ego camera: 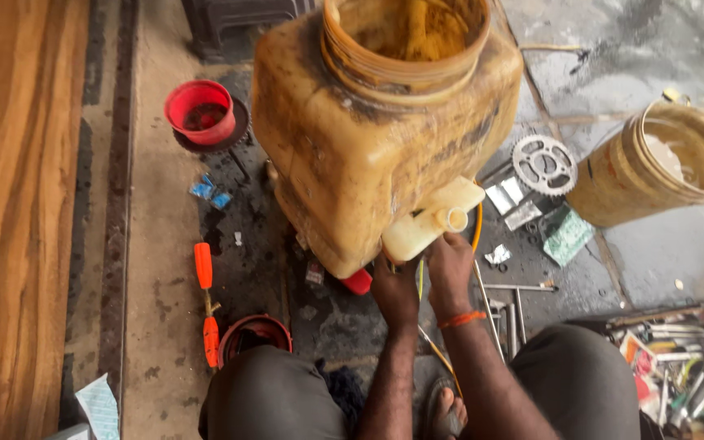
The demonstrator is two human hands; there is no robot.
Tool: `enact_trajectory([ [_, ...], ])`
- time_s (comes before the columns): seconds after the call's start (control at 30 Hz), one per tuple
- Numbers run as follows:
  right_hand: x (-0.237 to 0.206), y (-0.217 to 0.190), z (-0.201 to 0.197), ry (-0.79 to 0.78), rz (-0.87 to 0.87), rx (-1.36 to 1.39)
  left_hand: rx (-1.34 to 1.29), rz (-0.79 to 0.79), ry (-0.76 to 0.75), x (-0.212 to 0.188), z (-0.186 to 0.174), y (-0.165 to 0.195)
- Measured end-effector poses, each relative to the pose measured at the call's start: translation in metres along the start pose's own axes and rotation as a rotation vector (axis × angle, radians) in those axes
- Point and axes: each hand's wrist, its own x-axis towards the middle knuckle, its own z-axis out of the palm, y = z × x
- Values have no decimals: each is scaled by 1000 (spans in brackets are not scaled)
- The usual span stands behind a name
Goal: The person sits on the floor and assembles a small white plastic container with a yellow hose. They insert the hose into the container, wipe the opening with a cloth, and attach the container to a larger yellow tank. The person then uses a metal rod to adjust the connection and secures the setup.
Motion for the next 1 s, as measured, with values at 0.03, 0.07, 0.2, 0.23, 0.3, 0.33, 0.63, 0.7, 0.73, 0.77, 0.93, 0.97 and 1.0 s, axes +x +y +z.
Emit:
enact_trajectory([
  [0.03, 2, 1, -1, -47, -30, -9, 6, -7, -2, 2, 1, -3],
  [0.07, 2, 3, -6, -85, -50, -28, 15, -31, -10, 1, 2, -6],
  [0.2, 7, 11, -10, 19, -84, -105, -4, 33, 34, -2, 9, -18],
  [0.23, 7, 12, -10, -4, -85, -92, -23, 55, 26, -2, 10, -20],
  [0.3, 7, 11, -9, -49, -77, -63, -54, 95, 12, -4, 9, -22],
  [0.33, 5, 9, -9, -74, -46, -59, -20, 68, 12, -4, 8, -22],
  [0.63, -10, -9, -16, -173, -5, -26, -4, -2, -4, -2, 6, -27],
  [0.7, -9, -9, -16, -203, 34, -75, -12, 87, 22, 0, 7, -30],
  [0.73, -9, -9, -17, -193, 30, -83, 6, 34, 14, -1, 8, -31],
  [0.77, -8, -9, -18, -184, 23, -92, 21, -16, 5, -2, 9, -32],
  [0.93, -9, -10, -17, -207, 57, 5, 40, -61, -25, 1, 9, -32],
  [0.97, -10, -10, -15, -204, 66, -36, 44, -51, -12, 2, 9, -31],
  [1.0, -11, -11, -15, -196, 75, -74, 50, -40, -5, 1, 8, -31],
])
